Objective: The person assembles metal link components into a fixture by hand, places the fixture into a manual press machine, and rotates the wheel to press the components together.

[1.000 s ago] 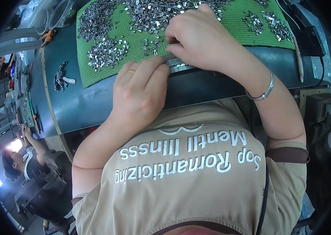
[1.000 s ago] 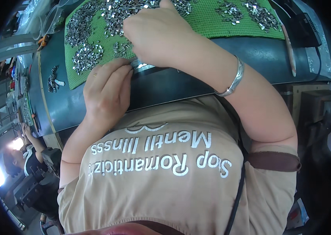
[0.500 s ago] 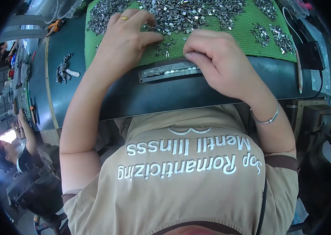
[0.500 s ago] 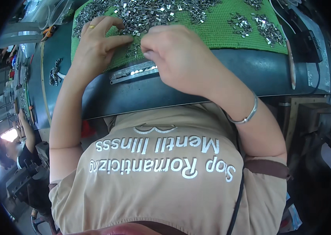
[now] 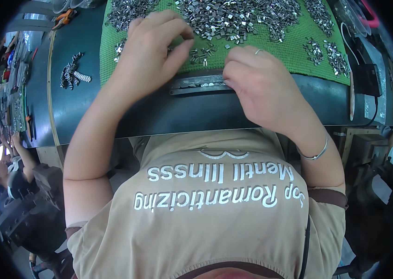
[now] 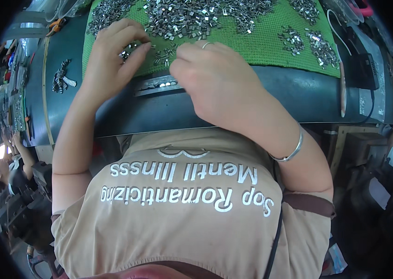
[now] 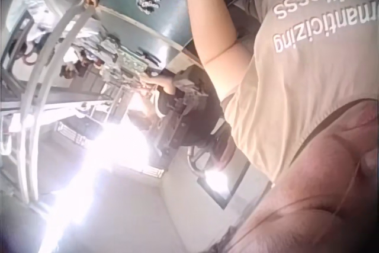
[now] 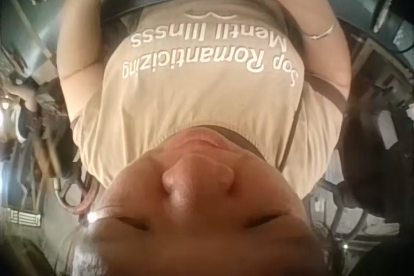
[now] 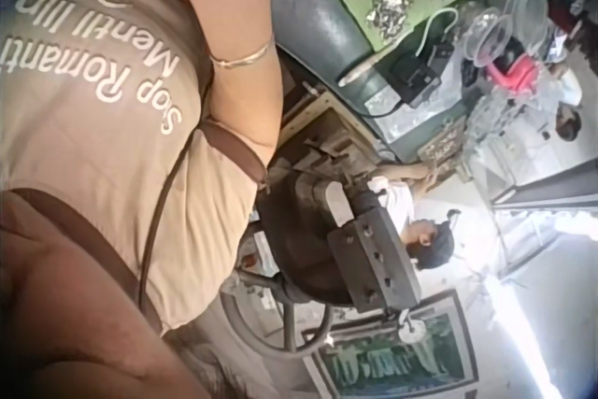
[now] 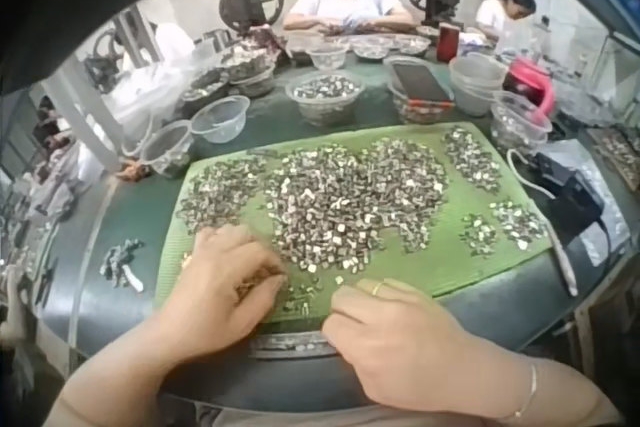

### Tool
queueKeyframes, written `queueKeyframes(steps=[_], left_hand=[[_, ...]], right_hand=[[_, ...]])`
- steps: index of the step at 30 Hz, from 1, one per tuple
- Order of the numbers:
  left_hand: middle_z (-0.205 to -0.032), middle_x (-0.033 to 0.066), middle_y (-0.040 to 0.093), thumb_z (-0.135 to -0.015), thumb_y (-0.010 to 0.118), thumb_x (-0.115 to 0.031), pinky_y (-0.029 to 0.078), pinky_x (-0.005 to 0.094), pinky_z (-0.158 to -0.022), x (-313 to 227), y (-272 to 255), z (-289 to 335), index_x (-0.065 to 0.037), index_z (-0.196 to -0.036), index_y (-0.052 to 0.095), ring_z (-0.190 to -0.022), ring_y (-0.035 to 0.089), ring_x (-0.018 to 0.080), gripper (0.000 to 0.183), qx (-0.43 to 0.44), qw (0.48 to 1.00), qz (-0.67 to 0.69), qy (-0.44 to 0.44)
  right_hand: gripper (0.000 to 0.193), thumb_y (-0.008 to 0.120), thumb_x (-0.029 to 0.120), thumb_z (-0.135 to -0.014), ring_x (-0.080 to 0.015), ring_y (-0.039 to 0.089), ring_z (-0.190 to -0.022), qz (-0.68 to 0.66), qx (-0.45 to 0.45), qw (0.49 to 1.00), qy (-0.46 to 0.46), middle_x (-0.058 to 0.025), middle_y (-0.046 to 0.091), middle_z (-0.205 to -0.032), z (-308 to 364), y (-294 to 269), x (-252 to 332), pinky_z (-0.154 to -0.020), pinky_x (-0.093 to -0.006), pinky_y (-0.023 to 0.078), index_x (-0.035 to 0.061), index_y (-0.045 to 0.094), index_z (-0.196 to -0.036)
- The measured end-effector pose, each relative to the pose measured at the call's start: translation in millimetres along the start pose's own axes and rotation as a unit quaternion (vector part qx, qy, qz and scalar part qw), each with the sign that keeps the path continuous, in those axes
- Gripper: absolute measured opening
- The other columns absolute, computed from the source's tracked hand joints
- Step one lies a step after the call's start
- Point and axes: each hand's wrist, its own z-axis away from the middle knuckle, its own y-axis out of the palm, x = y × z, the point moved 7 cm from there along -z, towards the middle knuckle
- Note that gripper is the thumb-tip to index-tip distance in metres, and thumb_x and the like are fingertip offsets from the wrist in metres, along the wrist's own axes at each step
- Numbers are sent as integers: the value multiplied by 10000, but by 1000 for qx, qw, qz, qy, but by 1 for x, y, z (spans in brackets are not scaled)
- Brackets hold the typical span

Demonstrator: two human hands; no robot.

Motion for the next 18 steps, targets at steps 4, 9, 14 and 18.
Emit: queueKeyframes(steps=[4,9,14,18], left_hand=[[-897,113,676,-810,671,15,504,315,-787,-26,0,13,3,-900,633,-858,661,238,99,-8,972,213,-96],[-887,69,646,-775,700,-23,412,374,-727,-48,17,24,-59,-865,623,-808,615,265,123,-59,973,212,-68],[-909,43,646,-749,704,-38,408,370,-719,-60,18,27,-69,-853,624,-795,612,244,135,-78,990,114,-29],[-970,37,648,-719,725,-83,403,374,-773,-70,15,29,-85,-899,650,-839,615,229,196,-61,997,40,28]], right_hand=[[77,605,95,-749,-265,584,-830,155,11,985,-72,-81,553,-798,10,2,16,-724,-378,462,21,600,-730],[257,668,134,-726,-269,572,-908,193,-54,975,-100,-102,607,-963,36,2,18,-791,-379,458,-5,664,-942],[600,791,133,-660,-313,547,-1106,44,-57,997,22,-128,574,-1207,53,-2,0,-935,-425,425,-3,582,-1206],[586,790,134,-670,-327,547,-1114,40,-88,995,27,-133,578,-1206,59,-5,0,-943,-429,424,3,588,-1205]])
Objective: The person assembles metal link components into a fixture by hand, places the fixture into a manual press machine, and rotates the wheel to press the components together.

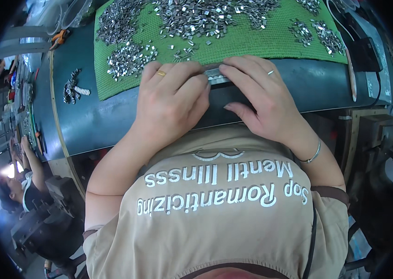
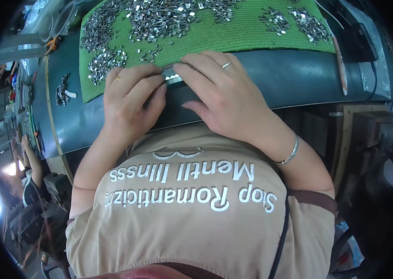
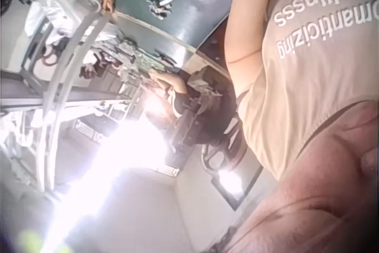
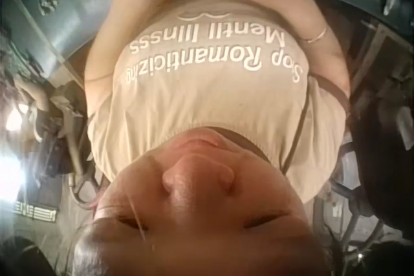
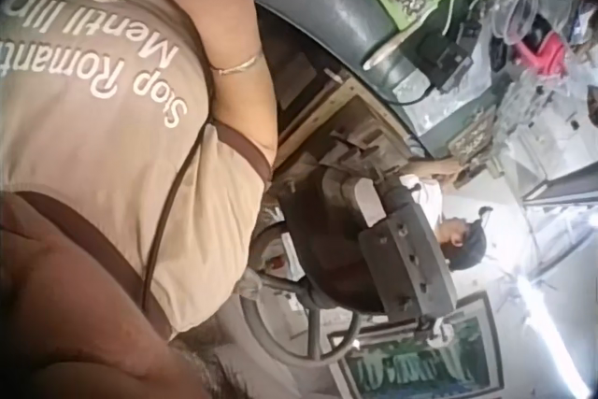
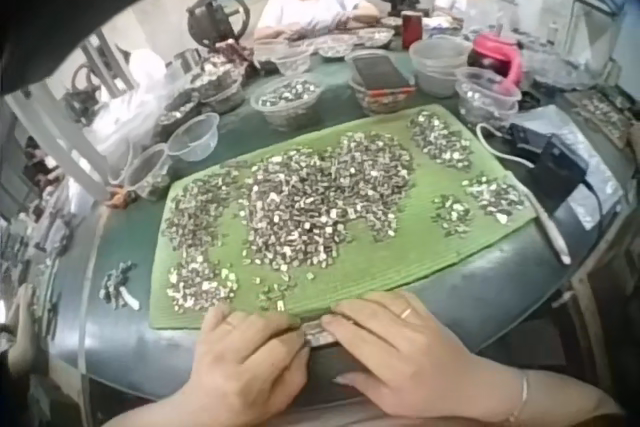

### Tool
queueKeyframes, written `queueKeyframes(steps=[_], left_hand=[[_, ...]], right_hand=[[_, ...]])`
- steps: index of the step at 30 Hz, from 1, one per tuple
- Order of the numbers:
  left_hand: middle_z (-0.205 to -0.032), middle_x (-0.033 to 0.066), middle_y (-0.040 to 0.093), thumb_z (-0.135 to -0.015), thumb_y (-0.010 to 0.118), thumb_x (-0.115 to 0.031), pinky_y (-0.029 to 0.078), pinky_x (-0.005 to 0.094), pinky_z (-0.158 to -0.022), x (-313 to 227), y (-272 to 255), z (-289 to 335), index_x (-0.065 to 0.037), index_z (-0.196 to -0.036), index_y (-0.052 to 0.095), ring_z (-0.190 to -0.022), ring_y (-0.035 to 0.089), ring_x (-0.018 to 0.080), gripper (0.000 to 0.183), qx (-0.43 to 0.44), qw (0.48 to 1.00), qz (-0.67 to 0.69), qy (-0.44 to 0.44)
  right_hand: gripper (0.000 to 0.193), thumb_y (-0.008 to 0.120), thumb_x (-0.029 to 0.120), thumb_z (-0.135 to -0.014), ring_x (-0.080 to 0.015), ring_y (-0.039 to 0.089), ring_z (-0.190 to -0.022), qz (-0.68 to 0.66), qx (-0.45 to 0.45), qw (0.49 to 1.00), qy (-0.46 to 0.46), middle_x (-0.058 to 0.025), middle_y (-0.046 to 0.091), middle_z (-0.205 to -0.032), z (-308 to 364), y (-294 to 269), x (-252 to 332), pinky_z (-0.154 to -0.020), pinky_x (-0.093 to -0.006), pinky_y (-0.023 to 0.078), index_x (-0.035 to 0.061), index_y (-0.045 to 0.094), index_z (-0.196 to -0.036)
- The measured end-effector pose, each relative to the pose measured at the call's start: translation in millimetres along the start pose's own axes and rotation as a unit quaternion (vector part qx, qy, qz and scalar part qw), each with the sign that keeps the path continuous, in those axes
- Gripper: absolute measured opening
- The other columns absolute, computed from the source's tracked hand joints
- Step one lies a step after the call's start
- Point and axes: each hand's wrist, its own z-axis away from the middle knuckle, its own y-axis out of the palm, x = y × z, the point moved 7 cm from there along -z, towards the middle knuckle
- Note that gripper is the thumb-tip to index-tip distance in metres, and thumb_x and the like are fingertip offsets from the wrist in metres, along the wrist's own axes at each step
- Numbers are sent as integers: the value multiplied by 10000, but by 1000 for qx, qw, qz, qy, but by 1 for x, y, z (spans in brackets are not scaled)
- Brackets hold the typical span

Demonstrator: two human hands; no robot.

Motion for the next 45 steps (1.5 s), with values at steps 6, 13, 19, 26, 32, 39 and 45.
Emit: queueKeyframes(steps=[6,13,19,26,32,39,45], left_hand=[[-1023,83,636,-705,809,-206,389,399,-886,20,-34,9,-90,-1169,649,-946,598,277,505,29,992,-47,-117],[-665,114,576,-760,788,-73,430,322,-528,49,-10,36,18,-1028,640,-549,535,214,319,123,937,89,-314],[-652,107,567,-751,768,-11,439,289,-544,7,6,-33,2,-1011,642,-551,539,178,290,142,961,151,-182],[-878,204,661,-821,726,-126,501,436,-695,-157,100,-205,2,-1053,632,-815,647,392,282,174,917,281,223],[-916,179,700,-849,726,-222,518,453,-777,-287,190,-283,-40,-1084,678,-905,663,370,301,260,856,257,366],[-1004,207,693,-799,766,-390,471,507,-866,-287,206,-257,-31,-1303,527,-998,648,384,663,169,921,282,211],[-1534,358,185,-683,754,-678,159,720,-1087,-312,198,-183,143,-1465,181,-1448,120,523,1271,213,921,283,160]], right_hand=[[565,779,114,-693,-369,560,-1063,-40,-45,996,70,-172,591,-1152,9,-29,-23,-928,-439,441,-14,580,-1206],[534,758,26,-675,-369,590,-968,-143,65,985,71,-165,603,-1067,8,-29,-58,-834,-389,488,-34,589,-1178],[526,777,-27,-684,-243,653,-830,-272,-18,932,240,-147,650,-1121,82,-80,-65,-740,-329,537,-19,598,-1178],[488,731,-115,-692,-137,666,-861,-21,-349,849,395,-105,686,-1018,237,-205,1,-786,-272,538,-49,599,-1157],[366,770,-47,-751,-96,654,-784,47,-504,719,476,-74,709,-844,311,-230,15,-718,-242,505,-43,598,-1074],[421,851,146,-695,-216,670,-744,239,-387,665,592,-134,696,-861,290,-252,18,-683,-329,522,-28,634,-1011],[656,812,370,-773,-308,541,-1159,654,-233,652,304,-156,595,-1235,221,-294,174,-987,-433,411,30,545,-1266]])
